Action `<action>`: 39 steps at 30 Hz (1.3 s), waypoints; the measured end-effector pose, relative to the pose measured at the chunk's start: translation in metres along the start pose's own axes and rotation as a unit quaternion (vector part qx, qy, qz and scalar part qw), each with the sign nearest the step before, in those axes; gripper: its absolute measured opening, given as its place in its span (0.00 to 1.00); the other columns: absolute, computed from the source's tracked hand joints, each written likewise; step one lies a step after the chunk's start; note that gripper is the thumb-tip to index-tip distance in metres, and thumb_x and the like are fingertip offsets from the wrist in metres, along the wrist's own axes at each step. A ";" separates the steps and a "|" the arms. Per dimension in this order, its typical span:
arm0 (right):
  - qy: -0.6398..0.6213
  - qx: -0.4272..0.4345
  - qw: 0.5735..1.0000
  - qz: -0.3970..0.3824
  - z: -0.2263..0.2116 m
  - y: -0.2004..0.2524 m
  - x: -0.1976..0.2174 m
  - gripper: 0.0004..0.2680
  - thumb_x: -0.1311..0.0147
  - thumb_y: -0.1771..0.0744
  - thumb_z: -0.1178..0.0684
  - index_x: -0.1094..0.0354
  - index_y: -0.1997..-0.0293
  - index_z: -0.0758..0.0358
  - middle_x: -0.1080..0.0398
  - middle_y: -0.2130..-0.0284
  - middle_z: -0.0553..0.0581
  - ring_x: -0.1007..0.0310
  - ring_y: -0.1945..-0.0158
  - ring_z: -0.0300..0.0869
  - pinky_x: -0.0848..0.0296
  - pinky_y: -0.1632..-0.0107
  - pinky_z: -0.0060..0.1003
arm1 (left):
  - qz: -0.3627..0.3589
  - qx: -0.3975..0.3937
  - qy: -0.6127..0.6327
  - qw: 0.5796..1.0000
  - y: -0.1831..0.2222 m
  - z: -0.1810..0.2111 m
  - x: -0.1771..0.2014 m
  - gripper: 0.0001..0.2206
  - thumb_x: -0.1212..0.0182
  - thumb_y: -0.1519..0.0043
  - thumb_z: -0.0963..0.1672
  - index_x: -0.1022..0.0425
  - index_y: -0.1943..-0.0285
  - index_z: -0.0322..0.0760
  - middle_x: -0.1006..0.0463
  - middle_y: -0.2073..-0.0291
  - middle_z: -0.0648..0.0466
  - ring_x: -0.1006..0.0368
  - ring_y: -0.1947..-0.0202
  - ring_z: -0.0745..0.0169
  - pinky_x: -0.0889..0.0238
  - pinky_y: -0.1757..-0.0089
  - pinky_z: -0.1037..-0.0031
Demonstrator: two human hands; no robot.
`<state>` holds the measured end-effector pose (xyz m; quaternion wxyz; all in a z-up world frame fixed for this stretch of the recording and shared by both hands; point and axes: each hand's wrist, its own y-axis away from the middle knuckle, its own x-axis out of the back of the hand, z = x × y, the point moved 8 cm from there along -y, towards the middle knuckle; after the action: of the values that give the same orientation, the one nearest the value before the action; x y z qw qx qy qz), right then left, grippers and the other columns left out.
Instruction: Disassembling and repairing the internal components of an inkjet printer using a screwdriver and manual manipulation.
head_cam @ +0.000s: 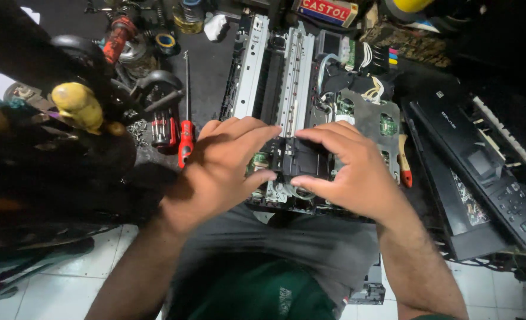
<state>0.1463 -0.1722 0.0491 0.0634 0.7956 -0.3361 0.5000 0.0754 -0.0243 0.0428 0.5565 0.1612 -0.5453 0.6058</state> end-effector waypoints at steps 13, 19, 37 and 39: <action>-0.110 -0.152 0.976 0.111 0.010 0.006 -0.008 0.30 0.27 0.44 0.52 0.40 0.38 0.61 0.31 0.49 0.57 0.29 0.46 0.42 0.20 0.51 0.35 | 0.032 0.203 0.400 0.893 0.016 -0.018 -0.052 0.32 0.26 0.48 0.46 0.32 0.33 0.40 0.18 0.50 0.53 0.21 0.52 0.66 0.29 0.50 0.77; -0.297 -0.219 0.915 0.165 0.036 0.016 -0.022 0.29 0.28 0.45 0.54 0.44 0.42 0.62 0.31 0.57 0.56 0.32 0.55 0.37 0.28 0.52 0.31 | 0.056 0.134 0.358 0.922 0.014 0.003 -0.067 0.21 0.27 0.46 0.50 0.27 0.49 0.37 0.23 0.54 0.51 0.26 0.52 0.56 0.36 0.49 0.70; 0.079 0.163 0.981 -0.067 -0.032 0.001 0.011 0.26 0.30 0.37 0.50 0.37 0.33 0.67 0.28 0.45 0.63 0.28 0.43 0.53 0.31 0.38 0.49 | -0.192 0.328 0.216 0.899 -0.010 -0.031 -0.021 0.15 0.48 0.34 0.53 0.31 0.74 0.50 0.41 0.82 0.65 0.43 0.80 0.73 0.45 0.72 0.73; 0.073 0.159 0.981 -0.081 -0.034 -0.003 0.006 0.27 0.29 0.38 0.50 0.37 0.34 0.69 0.27 0.50 0.62 0.27 0.50 0.51 0.31 0.43 0.47 | -0.186 0.344 0.264 0.882 -0.002 -0.039 -0.039 0.14 0.47 0.36 0.51 0.30 0.73 0.46 0.40 0.82 0.63 0.41 0.77 0.71 0.43 0.69 0.73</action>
<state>0.1241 -0.1577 0.0717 0.0008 0.7812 -0.1818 0.5972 0.1060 -0.0119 -0.0013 0.6920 0.2748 -0.0956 0.6606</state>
